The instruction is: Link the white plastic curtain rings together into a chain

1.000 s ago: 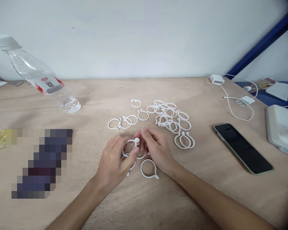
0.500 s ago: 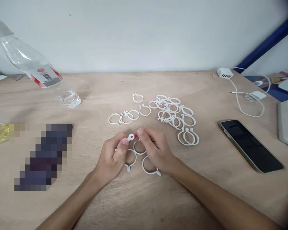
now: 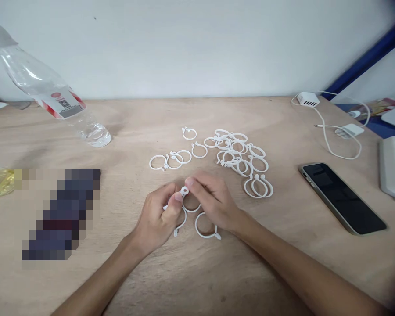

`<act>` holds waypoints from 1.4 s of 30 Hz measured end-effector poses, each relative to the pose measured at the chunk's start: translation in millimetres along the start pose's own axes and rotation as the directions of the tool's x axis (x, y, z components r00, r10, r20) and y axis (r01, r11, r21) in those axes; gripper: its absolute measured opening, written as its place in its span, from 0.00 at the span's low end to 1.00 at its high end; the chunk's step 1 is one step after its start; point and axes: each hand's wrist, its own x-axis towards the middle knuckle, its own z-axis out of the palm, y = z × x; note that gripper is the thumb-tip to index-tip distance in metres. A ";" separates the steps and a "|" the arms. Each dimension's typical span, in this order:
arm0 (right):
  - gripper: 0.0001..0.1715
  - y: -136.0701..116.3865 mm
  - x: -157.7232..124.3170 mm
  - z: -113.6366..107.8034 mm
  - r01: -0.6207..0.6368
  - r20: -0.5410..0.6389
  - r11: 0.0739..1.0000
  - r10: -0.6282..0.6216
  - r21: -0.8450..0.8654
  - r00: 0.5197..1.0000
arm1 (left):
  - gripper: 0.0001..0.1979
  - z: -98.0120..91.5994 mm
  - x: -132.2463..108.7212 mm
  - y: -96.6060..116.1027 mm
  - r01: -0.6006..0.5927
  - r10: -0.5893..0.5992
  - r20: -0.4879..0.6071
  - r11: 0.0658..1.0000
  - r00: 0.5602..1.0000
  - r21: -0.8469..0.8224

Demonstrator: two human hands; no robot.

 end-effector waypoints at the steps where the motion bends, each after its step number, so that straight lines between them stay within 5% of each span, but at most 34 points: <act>1: 0.20 1.2 3.8 -2.7 0.004 -0.022 0.998 -0.005 -0.060 1.000 | 0.20 0.0 0.2 -0.1 -0.007 0.007 -0.011 1.000 1.000 -0.008; 5: 0.11 11.8 24.8 -9.4 0.025 -0.054 0.908 -0.052 -0.417 0.997 | 0.19 0.4 1.5 -0.1 -0.015 0.014 -0.042 1.000 0.999 -0.018; 7: 0.14 18.7 35.1 -8.8 0.041 -0.003 0.822 -0.052 -0.567 0.999 | 0.18 0.4 2.5 0.9 -0.003 0.003 -0.073 1.000 0.997 0.008; 12: 0.15 28.3 46.4 -4.6 0.072 0.048 0.739 -0.054 -0.670 0.997 | 0.13 0.1 4.3 5.6 -0.012 0.026 -0.110 0.992 0.994 0.129; 16: 0.12 17.6 36.8 -7.2 0.030 -0.092 0.865 -0.087 -0.501 0.992 | 0.09 1.2 5.3 7.2 -0.045 0.067 -0.125 0.984 0.990 0.171; 19: 0.12 2.0 20.0 -9.3 -0.106 -0.154 0.971 0.074 -0.213 0.985 | 0.07 1.6 5.3 5.8 -0.090 0.116 -0.144 0.981 0.983 0.173; 27: 0.13 -19.9 -18.5 -1.8 -0.259 -0.120 0.928 0.299 0.268 0.947 | 0.12 -0.2 4.6 -0.9 -0.128 0.139 -0.126 0.987 0.982 0.095; 35: 0.14 -18.8 -20.2 3.4 -0.322 -0.058 0.882 0.363 0.344 0.930 | 0.14 -0.2 2.8 0.9 -0.060 0.026 -0.215 0.986 0.976 -0.155; 42: 0.18 -16.9 -19.2 0.7 -0.294 -0.164 0.912 0.348 0.285 0.923 | 0.09 -3.1 -0.5 2.2 -0.303 0.308 -0.130 0.951 0.942 0.059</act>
